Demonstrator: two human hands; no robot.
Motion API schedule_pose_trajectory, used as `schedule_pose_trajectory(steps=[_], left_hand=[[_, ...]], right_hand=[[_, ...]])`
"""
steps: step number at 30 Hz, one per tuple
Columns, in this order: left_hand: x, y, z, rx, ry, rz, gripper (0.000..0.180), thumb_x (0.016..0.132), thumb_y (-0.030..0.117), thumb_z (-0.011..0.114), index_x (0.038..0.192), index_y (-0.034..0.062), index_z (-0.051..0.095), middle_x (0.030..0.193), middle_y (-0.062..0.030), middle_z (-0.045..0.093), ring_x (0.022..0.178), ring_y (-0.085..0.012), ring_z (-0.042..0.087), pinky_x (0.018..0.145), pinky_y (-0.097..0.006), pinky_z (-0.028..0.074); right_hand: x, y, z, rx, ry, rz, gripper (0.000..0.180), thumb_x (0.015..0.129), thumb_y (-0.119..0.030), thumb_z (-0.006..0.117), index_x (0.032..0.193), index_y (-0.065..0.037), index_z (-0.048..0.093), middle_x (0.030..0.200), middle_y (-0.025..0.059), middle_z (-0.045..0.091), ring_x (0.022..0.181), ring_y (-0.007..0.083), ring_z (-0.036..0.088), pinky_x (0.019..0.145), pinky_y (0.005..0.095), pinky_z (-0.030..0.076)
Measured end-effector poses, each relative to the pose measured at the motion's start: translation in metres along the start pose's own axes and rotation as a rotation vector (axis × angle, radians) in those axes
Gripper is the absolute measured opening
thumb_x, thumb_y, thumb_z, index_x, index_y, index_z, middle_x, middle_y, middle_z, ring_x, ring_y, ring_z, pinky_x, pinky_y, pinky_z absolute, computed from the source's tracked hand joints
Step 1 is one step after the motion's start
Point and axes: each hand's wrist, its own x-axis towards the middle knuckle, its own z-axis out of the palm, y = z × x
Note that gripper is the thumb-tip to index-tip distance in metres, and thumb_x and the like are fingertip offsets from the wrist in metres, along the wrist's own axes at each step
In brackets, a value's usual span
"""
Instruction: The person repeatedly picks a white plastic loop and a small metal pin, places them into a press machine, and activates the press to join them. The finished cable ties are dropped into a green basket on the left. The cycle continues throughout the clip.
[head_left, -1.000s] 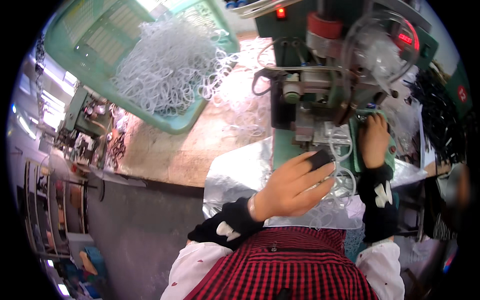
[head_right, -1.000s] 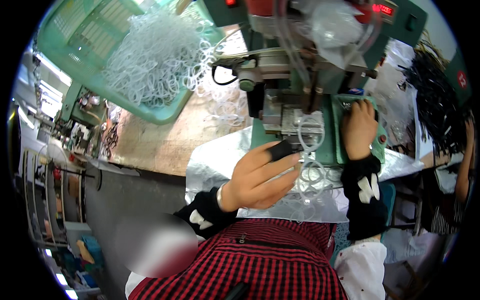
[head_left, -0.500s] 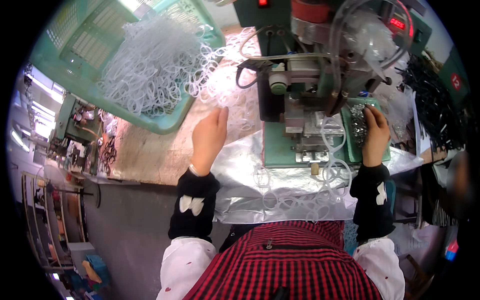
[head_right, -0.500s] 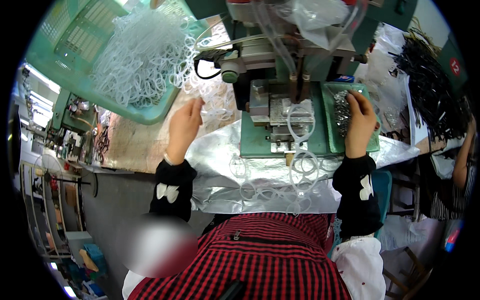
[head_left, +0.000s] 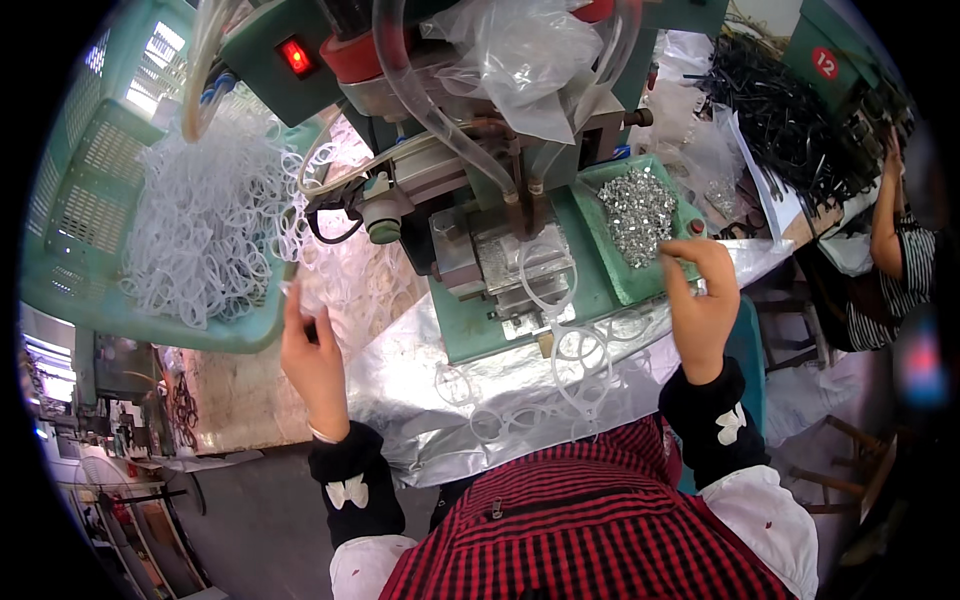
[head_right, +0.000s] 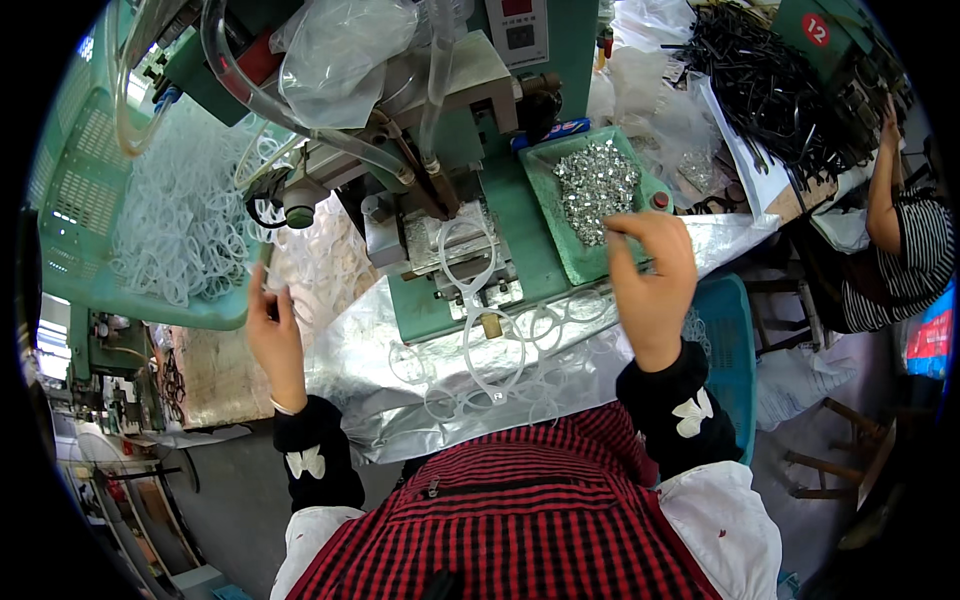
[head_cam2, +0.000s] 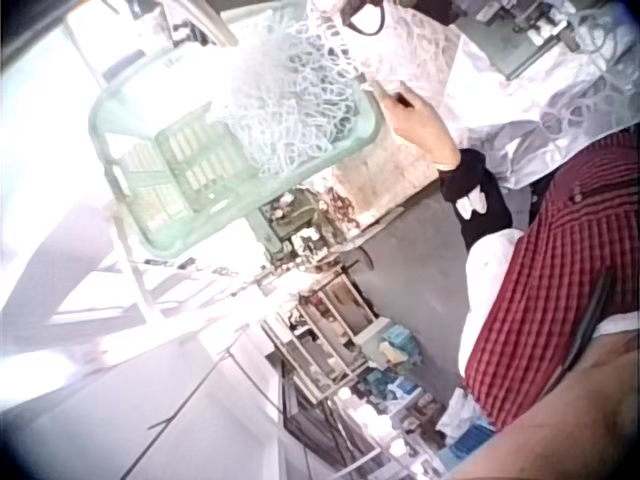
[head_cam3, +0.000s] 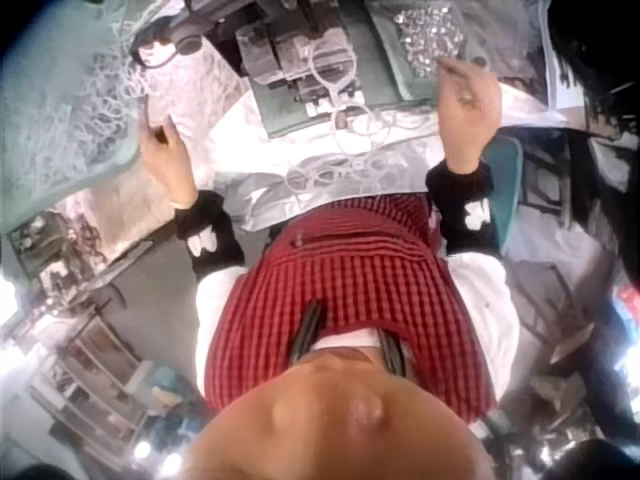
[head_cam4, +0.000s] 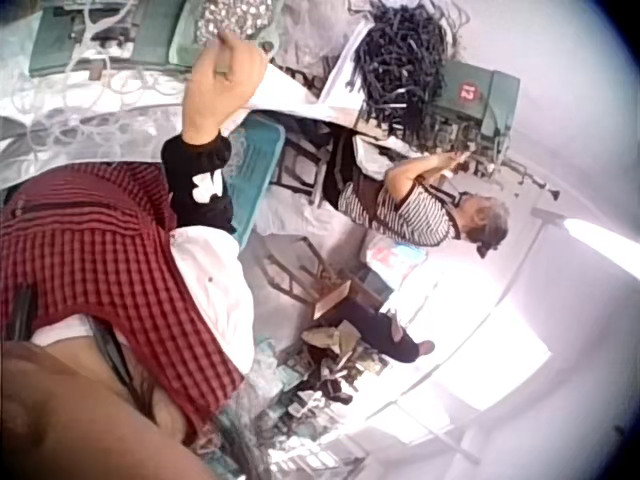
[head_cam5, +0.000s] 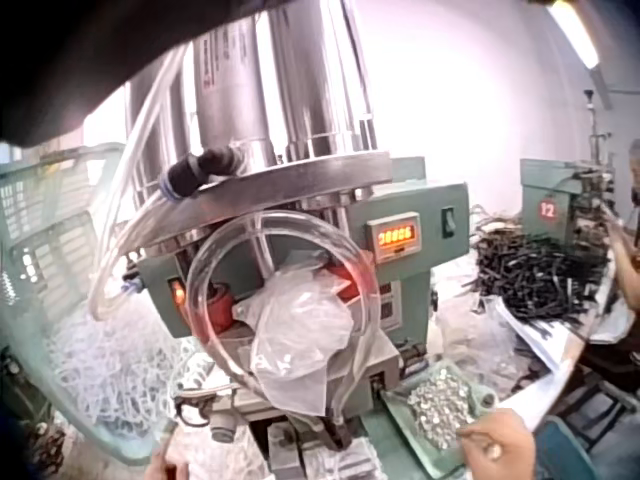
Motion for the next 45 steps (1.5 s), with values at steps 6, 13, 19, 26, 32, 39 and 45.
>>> schedule_pose_trajectory(steps=[6,13,19,26,32,39,45], left_hand=[[0.043,0.015,0.013,-0.237,0.167,-0.006,0.070,0.094,0.004,0.065,0.155,0.0092,0.030,0.085,-0.0038,0.067,0.072,-0.0077,0.056,0.069,-0.023,0.047],[0.011,0.020,0.020,-0.501,0.217,0.039,0.025,0.097,0.002,0.061,0.122,-0.0003,0.059,0.107,-0.0054,0.066,0.090,-0.0101,0.064,0.079,-0.023,0.052],[0.016,0.130,-0.026,-0.764,0.449,0.532,0.008,0.098,-0.001,0.053,0.105,-0.0033,0.050,0.104,-0.0186,0.066,0.094,-0.0256,0.067,0.086,-0.038,0.060],[-0.008,0.176,-0.002,-0.420,-0.079,1.246,0.022,0.073,0.000,0.073,0.091,0.0030,0.061,0.109,-0.0195,0.069,0.070,-0.0260,0.061,0.055,-0.036,0.051],[-0.003,0.183,0.029,-0.388,-0.114,1.338,0.018,0.070,0.009,0.070,0.086,0.0073,0.062,0.102,-0.0101,0.068,0.082,-0.0250,0.065,0.076,-0.037,0.061],[-0.006,0.176,0.030,-0.444,-0.081,1.286,0.021,0.070,0.006,0.075,0.089,0.0051,0.065,0.105,-0.0140,0.071,0.071,-0.0235,0.061,0.062,-0.034,0.058],[-0.049,0.165,-0.002,-0.505,-0.185,0.977,0.021,0.074,0.004,0.072,0.095,0.0067,0.070,0.116,-0.0128,0.070,0.082,-0.0251,0.064,0.089,-0.043,0.056]], right_hand=[[0.048,-0.050,0.054,0.432,-0.160,-0.013,0.023,0.078,0.002,0.068,0.100,-0.001,0.066,0.092,0.0066,0.067,0.088,0.0187,0.062,0.083,0.0307,0.048],[0.031,-0.061,0.074,0.862,-0.221,0.417,0.045,0.079,0.003,0.069,0.122,0.003,0.054,0.089,0.0018,0.060,0.085,0.0088,0.058,0.081,0.0221,0.045],[0.043,-0.082,0.066,0.999,-0.272,0.479,0.047,0.080,0.005,0.070,0.124,0.003,0.054,0.091,0.0034,0.065,0.085,0.0085,0.060,0.081,0.0227,0.047],[0.044,-0.070,0.038,0.753,-0.428,0.268,0.036,0.083,0.000,0.065,0.119,0.001,0.064,0.117,0.0082,0.068,0.108,0.0163,0.064,0.094,0.0298,0.048],[0.026,0.070,0.027,-0.360,-0.164,-0.125,0.017,0.073,-0.010,0.073,0.090,-0.007,0.070,0.112,0.0179,0.063,0.120,0.0382,0.054,0.098,0.0460,0.045],[0.035,0.044,0.047,-0.310,-0.294,-0.388,0.019,0.075,-0.003,0.068,0.093,-0.004,0.064,0.119,0.0174,0.062,0.123,0.0380,0.053,0.095,0.0461,0.047],[0.051,0.075,0.061,-0.330,-0.296,-0.443,0.019,0.082,-0.001,0.060,0.101,0.001,0.062,0.116,0.0203,0.065,0.111,0.0397,0.060,0.088,0.0453,0.051]])
